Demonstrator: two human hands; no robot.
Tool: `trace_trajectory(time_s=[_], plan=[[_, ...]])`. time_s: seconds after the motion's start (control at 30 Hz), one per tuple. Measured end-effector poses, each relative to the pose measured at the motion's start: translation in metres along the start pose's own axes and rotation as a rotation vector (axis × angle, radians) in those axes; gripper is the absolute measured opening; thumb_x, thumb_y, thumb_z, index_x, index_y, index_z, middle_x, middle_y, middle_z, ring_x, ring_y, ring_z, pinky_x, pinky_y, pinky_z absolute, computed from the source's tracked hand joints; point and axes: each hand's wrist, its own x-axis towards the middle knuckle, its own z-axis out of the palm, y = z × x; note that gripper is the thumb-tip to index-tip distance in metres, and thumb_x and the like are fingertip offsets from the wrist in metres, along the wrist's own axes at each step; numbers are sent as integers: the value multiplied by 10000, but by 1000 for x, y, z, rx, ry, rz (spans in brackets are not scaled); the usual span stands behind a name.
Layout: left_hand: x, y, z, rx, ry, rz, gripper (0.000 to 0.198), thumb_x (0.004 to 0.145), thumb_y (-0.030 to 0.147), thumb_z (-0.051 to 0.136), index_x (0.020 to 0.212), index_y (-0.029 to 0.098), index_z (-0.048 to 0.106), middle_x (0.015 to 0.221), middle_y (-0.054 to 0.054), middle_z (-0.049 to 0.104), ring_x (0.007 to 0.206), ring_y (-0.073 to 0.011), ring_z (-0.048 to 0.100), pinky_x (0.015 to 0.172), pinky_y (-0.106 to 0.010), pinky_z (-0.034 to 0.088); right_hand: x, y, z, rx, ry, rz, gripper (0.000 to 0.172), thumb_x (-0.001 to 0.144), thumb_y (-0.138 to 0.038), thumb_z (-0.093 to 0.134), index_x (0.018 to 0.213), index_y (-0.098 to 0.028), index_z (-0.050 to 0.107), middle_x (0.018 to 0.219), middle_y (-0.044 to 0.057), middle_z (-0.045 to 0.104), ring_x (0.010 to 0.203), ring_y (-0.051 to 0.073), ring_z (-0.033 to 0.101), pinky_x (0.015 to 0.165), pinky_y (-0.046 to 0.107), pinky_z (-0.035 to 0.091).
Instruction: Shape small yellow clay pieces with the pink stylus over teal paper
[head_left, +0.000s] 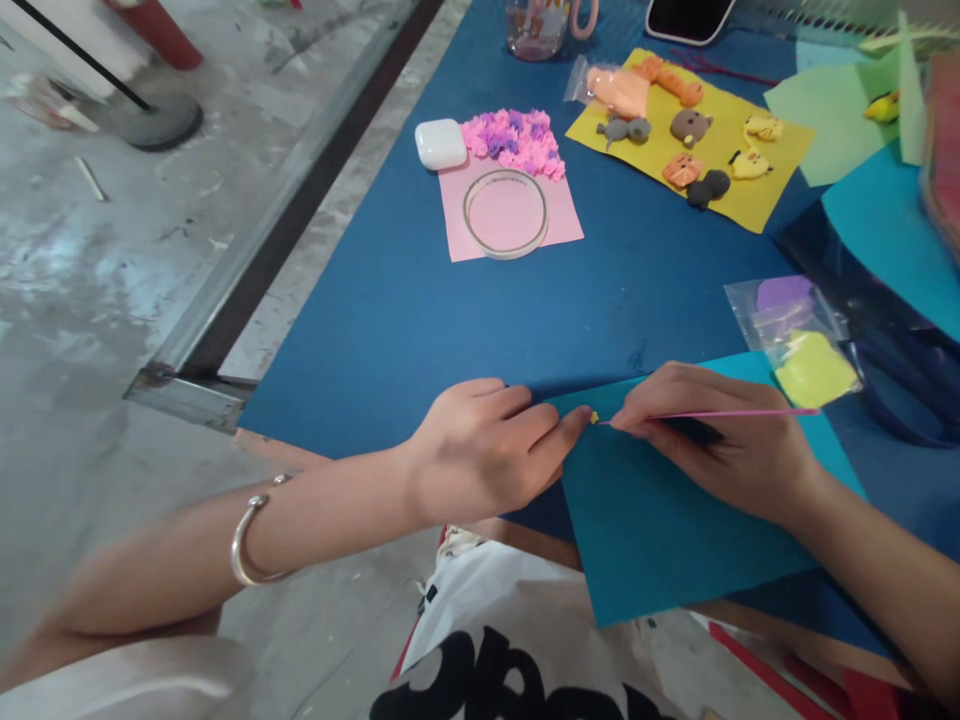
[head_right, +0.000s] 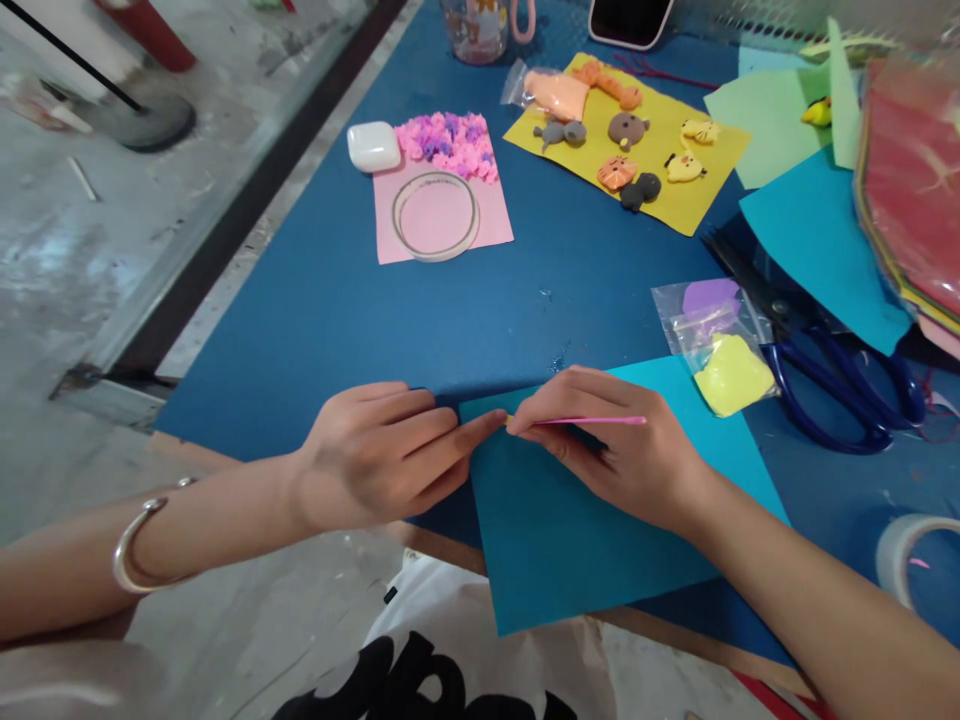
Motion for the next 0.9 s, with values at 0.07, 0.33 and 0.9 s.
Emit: trace_trajectory(time_s=[0.07, 0.33, 0.9], plan=[[0, 0, 0, 4, 4, 1, 142, 857, 235, 565, 945, 174, 658, 524, 59, 512, 462, -84, 472, 422, -264, 324, 0, 1, 0, 2, -17, 5, 196, 839, -89, 563, 975, -215, 627, 856, 16, 661, 812, 119, 629, 719, 235, 507], [-1, 0, 0, 6, -17, 1, 125, 866, 238, 550, 895, 178, 655, 538, 55, 519, 472, -78, 477, 428, -263, 326, -1, -2, -3, -33, -30, 30, 136, 800, -124, 614, 898, -217, 636, 838, 17, 671, 791, 127, 640, 684, 228, 519], [0, 0, -1, -34, -18, -8, 112, 861, 226, 560, 834, 167, 651, 556, 45, 525, 493, -86, 465, 447, -257, 311, 1, -2, 0, -70, -27, 3, 126, 772, -111, 611, 832, -220, 591, 771, 7, 654, 741, 134, 629, 677, 247, 512]])
